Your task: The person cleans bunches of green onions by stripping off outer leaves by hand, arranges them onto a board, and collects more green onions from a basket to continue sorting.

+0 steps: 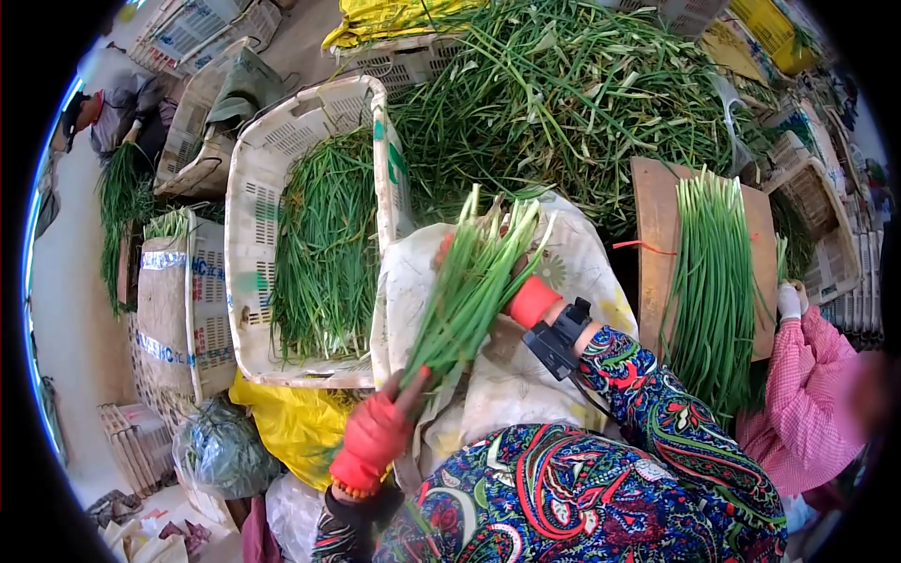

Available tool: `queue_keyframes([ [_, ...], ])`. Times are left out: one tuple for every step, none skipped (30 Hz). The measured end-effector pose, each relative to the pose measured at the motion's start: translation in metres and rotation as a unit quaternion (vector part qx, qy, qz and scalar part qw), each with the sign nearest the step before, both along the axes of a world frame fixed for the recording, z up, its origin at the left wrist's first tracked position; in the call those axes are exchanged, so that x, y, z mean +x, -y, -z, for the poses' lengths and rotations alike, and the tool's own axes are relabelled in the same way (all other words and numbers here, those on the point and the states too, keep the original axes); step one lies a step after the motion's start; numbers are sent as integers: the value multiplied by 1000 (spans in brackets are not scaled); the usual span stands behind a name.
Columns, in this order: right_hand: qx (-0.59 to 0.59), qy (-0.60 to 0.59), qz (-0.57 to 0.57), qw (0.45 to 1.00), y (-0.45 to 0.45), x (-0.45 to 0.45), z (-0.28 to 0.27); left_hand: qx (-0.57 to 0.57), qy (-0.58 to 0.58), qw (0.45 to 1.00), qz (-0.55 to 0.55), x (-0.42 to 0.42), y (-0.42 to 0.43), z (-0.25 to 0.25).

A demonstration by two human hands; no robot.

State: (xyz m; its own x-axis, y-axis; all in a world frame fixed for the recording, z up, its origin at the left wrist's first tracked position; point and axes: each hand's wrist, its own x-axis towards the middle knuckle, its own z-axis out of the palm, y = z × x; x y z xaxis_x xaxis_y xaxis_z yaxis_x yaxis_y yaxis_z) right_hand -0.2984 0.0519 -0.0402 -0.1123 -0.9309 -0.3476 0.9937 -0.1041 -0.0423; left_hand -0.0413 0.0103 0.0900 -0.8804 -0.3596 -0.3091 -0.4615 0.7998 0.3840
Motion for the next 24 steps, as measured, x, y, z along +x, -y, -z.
queue_keyframes([
  [-43,39,-14,998,0,-7,7,50,-6,999,13,-2,-4,-11],
  [-85,80,-29,993,-1,-11,3,101,-10,995,25,-4,-7,-22],
  [-144,104,-38,983,-5,-15,-1,168,17,985,40,1,1,-28],
  [-118,8,-57,991,-7,-16,-10,224,11,974,-18,11,19,-27],
  [-90,-89,-74,989,-9,-17,-20,280,5,957,-73,23,41,-25],
  [-163,-25,-74,984,-5,-18,-17,332,-1,934,-130,26,54,-24],
  [-233,43,-84,968,-2,-19,-14,387,-44,901,-192,13,64,-31],
  [-296,105,-101,944,2,-18,-17,436,-88,859,-254,-5,77,-38],
  [-306,112,-113,939,6,-17,-21,507,-103,829,-213,-17,88,-21],
  [-314,119,-124,934,10,-15,-31,575,-116,792,-171,-28,97,-1],
  [-311,122,-148,931,14,-14,-47,626,-106,758,-150,-47,89,0],
  [-302,94,-174,933,13,-14,-67,674,-95,721,-128,-66,73,1],
  [-295,81,-179,935,18,-12,-74,700,-105,700,-90,-73,64,19],
  [-287,68,-183,938,22,-10,-82,743,-11,653,-145,-66,59,24],
  [-259,92,-195,941,21,-12,-92,752,32,644,-139,-65,53,28],
  [-225,72,-171,957,18,-12,-83,759,74,633,-132,-66,46,31],
  [-161,304,-154,926,14,-23,-88,779,48,600,-177,-62,36,26],
  [-99,222,-100,965,12,-42,-76,795,21,563,-222,-56,27,20],
  [-26,129,-58,990,10,-62,-65,808,12,540,-235,-47,28,18],
  [5,-107,29,994,3,-78,-58,807,-18,528,-264,-36,23,18],
  [101,-333,101,932,-5,-93,-50,794,-35,531,-294,-26,17,21],
  [165,-374,182,894,-14,-100,-71,779,-53,533,-326,-15,11,24],
  [130,-410,183,884,-21,-95,-89,754,-53,550,-355,-1,8,31],
  [94,-444,187,871,-31,-83,-107,741,-62,563,-360,4,4,32],
])
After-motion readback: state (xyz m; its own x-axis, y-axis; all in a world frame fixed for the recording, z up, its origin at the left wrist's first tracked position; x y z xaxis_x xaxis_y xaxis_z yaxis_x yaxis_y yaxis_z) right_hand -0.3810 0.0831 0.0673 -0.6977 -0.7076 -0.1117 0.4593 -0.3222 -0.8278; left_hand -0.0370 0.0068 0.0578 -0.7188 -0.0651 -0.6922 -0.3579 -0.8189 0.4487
